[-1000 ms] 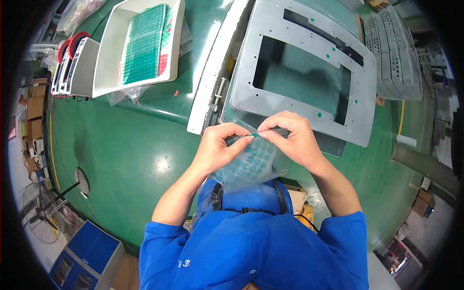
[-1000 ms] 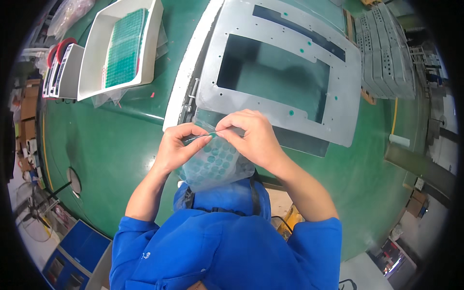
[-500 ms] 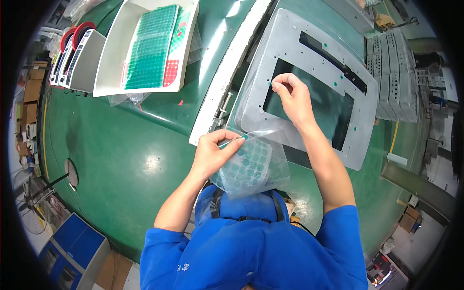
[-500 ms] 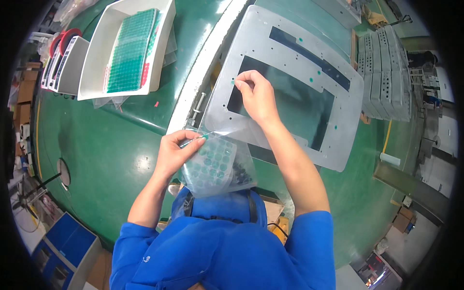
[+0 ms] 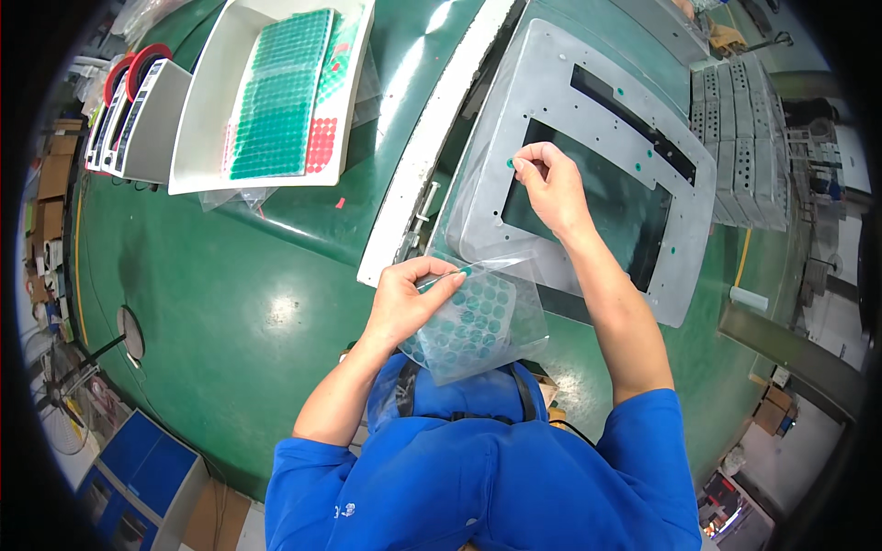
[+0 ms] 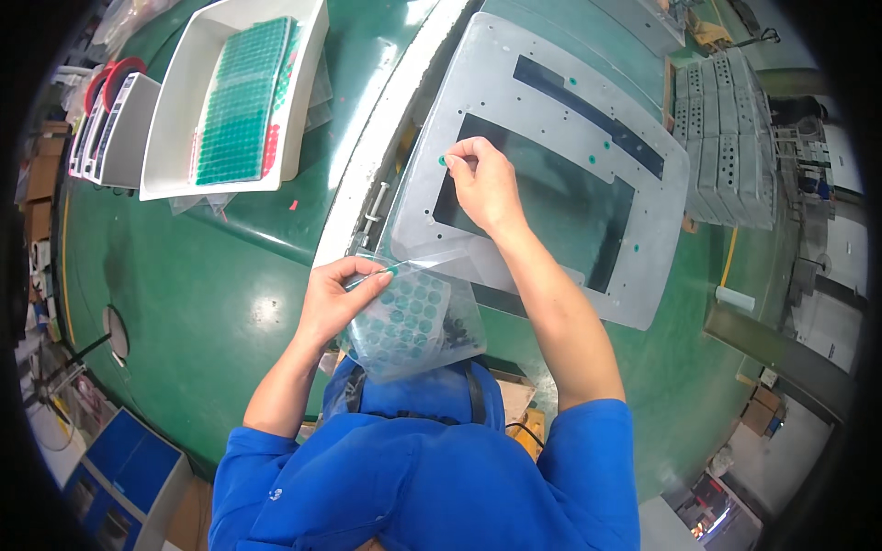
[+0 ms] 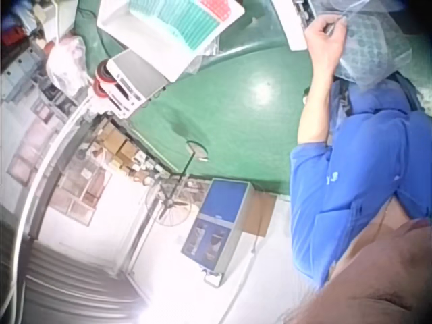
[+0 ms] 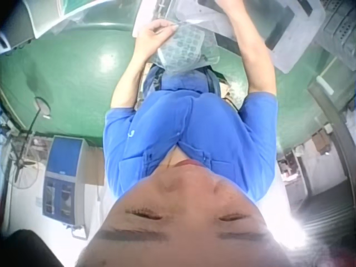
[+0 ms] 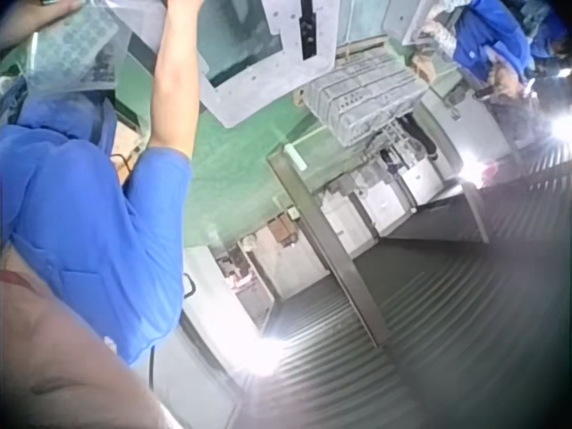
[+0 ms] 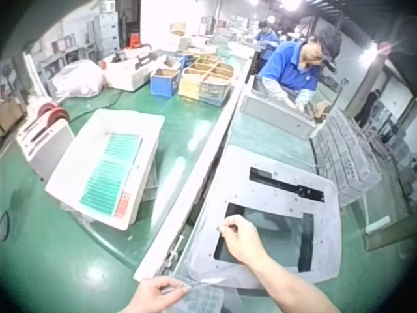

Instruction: Apply green circular stickers onto pre-drilled holes inside a metal chassis.

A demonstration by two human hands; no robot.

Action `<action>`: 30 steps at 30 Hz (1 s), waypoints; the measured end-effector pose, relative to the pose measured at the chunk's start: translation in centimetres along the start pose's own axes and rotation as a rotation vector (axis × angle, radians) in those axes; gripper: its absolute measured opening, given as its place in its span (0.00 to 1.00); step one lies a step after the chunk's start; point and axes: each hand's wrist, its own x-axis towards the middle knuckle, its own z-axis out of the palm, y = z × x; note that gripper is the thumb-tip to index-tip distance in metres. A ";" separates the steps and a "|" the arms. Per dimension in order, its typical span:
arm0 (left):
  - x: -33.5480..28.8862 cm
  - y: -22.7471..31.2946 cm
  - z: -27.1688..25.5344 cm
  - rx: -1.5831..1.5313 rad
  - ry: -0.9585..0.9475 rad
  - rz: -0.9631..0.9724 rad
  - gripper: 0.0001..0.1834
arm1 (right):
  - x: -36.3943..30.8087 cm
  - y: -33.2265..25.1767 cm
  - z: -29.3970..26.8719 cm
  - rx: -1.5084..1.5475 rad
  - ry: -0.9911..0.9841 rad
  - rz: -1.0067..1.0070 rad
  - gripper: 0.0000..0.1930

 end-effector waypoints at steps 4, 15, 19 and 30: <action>0.1 0.3 -0.1 -0.005 -0.006 -0.017 0.09 | -0.1 0.1 0.3 -0.014 0.027 -0.002 0.05; 0.0 -0.1 0.1 -0.038 0.000 0.004 0.10 | -0.4 0.2 0.6 0.011 0.067 0.015 0.07; -0.3 -0.4 0.1 -0.035 0.009 0.003 0.10 | 0.0 0.3 0.3 0.087 0.046 -0.030 0.08; -3.2 -1.6 -1.6 0.011 0.029 0.040 0.08 | 0.5 -0.5 -1.0 0.545 -0.090 0.336 0.12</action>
